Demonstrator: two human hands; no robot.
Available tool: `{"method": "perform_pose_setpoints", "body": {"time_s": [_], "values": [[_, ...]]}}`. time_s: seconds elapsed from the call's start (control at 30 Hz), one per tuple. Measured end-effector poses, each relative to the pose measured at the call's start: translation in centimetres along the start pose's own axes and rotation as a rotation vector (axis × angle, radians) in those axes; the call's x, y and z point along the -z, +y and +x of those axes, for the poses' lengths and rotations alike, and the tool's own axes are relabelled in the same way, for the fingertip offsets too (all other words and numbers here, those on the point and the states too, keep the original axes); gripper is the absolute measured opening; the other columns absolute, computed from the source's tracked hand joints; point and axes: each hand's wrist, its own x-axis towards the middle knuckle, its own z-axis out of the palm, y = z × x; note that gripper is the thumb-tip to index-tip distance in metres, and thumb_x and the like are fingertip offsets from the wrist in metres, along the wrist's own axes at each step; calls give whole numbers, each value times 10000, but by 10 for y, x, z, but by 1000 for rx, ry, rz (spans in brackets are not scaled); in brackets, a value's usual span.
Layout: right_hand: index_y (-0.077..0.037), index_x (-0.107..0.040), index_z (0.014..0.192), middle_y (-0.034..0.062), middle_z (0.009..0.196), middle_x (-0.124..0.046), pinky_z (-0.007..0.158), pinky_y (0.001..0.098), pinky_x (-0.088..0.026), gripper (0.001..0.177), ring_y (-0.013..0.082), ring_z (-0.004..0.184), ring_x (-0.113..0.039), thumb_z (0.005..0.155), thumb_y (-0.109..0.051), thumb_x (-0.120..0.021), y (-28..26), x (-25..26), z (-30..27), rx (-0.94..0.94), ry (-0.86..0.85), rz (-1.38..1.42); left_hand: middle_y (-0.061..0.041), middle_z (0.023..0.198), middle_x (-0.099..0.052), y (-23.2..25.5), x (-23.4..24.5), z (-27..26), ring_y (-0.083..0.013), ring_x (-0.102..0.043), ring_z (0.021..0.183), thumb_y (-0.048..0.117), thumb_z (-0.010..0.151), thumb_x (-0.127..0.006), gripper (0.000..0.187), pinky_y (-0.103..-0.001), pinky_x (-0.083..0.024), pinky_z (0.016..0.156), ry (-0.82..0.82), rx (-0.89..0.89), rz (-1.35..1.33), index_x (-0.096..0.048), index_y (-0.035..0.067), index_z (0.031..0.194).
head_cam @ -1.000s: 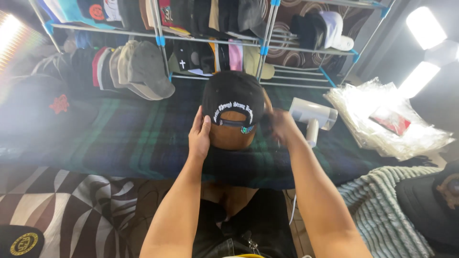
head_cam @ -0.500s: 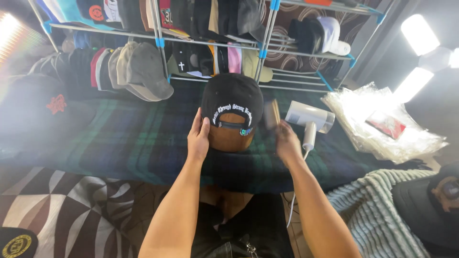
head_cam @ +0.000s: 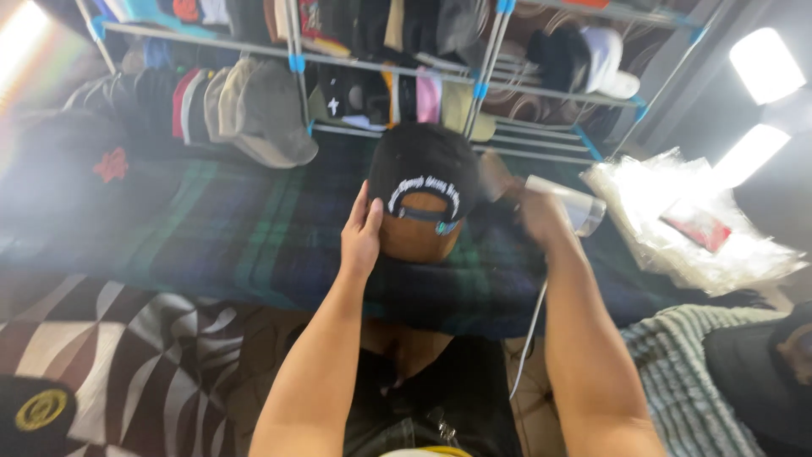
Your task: Cleaning and treating a baseball cap using a brush and a hair dryer
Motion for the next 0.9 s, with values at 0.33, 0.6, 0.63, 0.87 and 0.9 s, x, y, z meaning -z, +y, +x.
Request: {"method": "perform_pose_setpoints", "body": {"time_s": [0.33, 0.6, 0.63, 0.87, 0.9], "values": [[-396, -715, 1270, 95, 939, -759, 727, 559, -577, 350, 422, 864, -686, 958, -421, -558, -165, 18, -154, 671, -164, -603, -152, 1427, -606, -12, -3, 5, -338, -496, 1385, 481, 998, -583, 517, -444, -414, 1167, 0, -2, -4, -481, 407, 1500], [-329, -755, 1131, 67, 885, -750, 718, 513, -586, 277, 371, 855, -718, 966, -455, -571, -178, 10, -124, 676, -78, -661, -79, 1435, -606, -38, -10, 30, -281, -517, 1375, 450, 966, -626, 520, -415, -398, 1182, 0, 54, -4, -501, 429, 1470], [-331, -744, 1151, 86, 923, -765, 742, 535, -593, 303, 406, 855, -715, 935, -453, -570, -185, 5, -137, 749, -236, -661, -21, 1419, -624, -55, -12, 41, -252, -529, 1364, 423, 940, -656, 523, -402, -392, 1182, 8, 106, -7, -520, 453, 1444], [-161, -738, 1143, 55, 931, -738, 578, 400, -559, 243, 249, 770, -697, 1054, -279, -544, -113, -19, -134, 953, 333, -633, -139, 1450, -588, -19, -5, 11, -320, -481, 1398, 448, 973, -618, 538, -429, -400, 1179, 18, 17, -60, -501, 381, 1494], [-238, -745, 1105, 38, 852, -719, 565, 386, -560, 223, 241, 705, -683, 1006, -321, -563, -112, -26, -155, 1010, 209, -634, -136, 1429, -606, -12, -3, 7, -323, -488, 1390, 479, 964, -621, 533, -431, -405, 1175, 14, 17, -56, -513, 399, 1481]]}}
